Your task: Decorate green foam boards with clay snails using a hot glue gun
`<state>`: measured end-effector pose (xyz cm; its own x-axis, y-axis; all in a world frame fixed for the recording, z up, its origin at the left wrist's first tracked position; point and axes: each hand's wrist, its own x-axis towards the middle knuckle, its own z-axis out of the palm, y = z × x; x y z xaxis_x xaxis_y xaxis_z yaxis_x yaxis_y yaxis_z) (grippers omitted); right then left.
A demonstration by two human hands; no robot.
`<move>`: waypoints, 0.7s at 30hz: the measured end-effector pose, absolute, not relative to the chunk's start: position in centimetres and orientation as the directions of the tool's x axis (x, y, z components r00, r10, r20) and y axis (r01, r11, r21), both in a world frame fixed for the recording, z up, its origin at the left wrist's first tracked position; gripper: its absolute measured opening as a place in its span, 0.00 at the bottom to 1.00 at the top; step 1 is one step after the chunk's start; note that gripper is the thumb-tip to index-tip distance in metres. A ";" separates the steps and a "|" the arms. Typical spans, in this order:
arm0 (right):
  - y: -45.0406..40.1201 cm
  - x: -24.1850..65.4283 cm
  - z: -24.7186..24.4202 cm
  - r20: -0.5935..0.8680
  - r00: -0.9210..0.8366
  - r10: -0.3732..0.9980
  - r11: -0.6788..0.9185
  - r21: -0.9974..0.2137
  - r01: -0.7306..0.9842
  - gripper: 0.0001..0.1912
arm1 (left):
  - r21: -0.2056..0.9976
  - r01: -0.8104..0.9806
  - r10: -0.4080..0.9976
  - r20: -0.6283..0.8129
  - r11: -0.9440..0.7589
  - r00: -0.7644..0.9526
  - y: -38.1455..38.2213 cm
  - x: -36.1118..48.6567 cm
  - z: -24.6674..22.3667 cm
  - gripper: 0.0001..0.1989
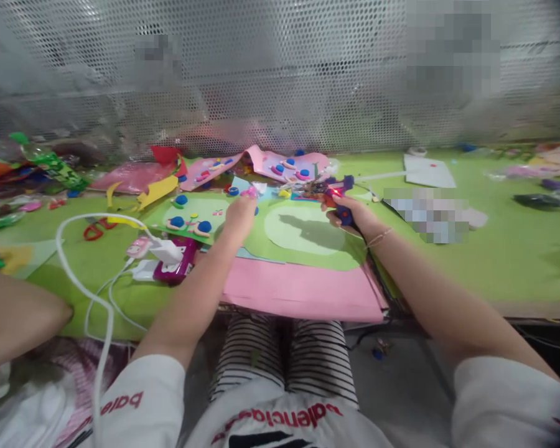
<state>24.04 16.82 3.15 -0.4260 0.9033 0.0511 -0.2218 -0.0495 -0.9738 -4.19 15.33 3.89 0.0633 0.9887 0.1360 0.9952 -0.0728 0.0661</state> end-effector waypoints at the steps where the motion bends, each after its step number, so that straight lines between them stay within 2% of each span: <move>1: 16.8 24.2 3.2 0.047 -0.416 0.908 -0.044 -0.977 -0.208 0.13 | 0.047 0.998 0.994 0.103 -0.031 0.026 15.1 -4.2 4.1 0.21; 4: 16.7 24.5 3.3 0.050 -0.388 0.920 -0.028 -0.981 -0.194 0.12 | 0.025 0.999 0.998 0.043 0.045 -0.046 14.9 -4.3 4.6 0.19; 7: 16.8 24.5 3.4 0.054 -0.391 0.919 -0.031 -0.978 -0.207 0.11 | 0.034 0.998 0.996 0.064 0.062 -0.064 15.1 -4.7 4.8 0.18; 10: 16.8 24.4 3.4 0.054 -0.409 0.911 -0.038 -0.976 -0.215 0.11 | 0.022 0.999 0.984 0.172 0.032 -0.035 14.9 -4.7 5.0 0.17; 13: 16.8 24.2 3.4 0.052 -0.422 0.905 -0.038 -0.978 -0.204 0.12 | 0.049 0.995 0.944 0.324 -0.081 0.061 14.1 -3.9 5.1 0.14; 15: 16.8 24.0 3.4 0.053 -0.415 0.908 -0.020 -0.985 -0.170 0.12 | 0.177 0.968 0.931 0.350 -0.177 0.106 13.5 -2.9 4.9 0.07; 16: 16.8 24.0 3.3 0.053 -0.410 0.911 -0.008 -0.989 -0.147 0.12 | 0.278 0.936 0.937 0.330 -0.215 0.117 13.2 -2.3 4.6 0.03; 17: 16.8 23.9 3.3 0.051 -0.407 0.912 0.000 -0.992 -0.124 0.12 | 0.390 0.887 0.944 0.301 -0.248 0.132 12.8 -1.7 4.3 0.03; 19: 16.9 23.6 3.1 0.039 -0.416 0.909 0.003 -0.996 -0.089 0.11 | 0.650 0.716 0.963 0.238 -0.254 0.125 12.2 -0.7 3.4 0.09; 21: 17.0 23.4 3.0 0.030 -0.426 0.904 -0.005 -0.997 -0.081 0.11 | 0.867 0.464 0.983 0.133 -0.179 0.130 11.8 0.0 2.4 0.08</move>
<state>23.36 17.00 3.00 -0.4257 0.9043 0.0303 -0.0815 -0.0050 -0.9967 0.04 11.75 2.37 0.1299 0.9825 0.1334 0.4644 -0.1792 0.8673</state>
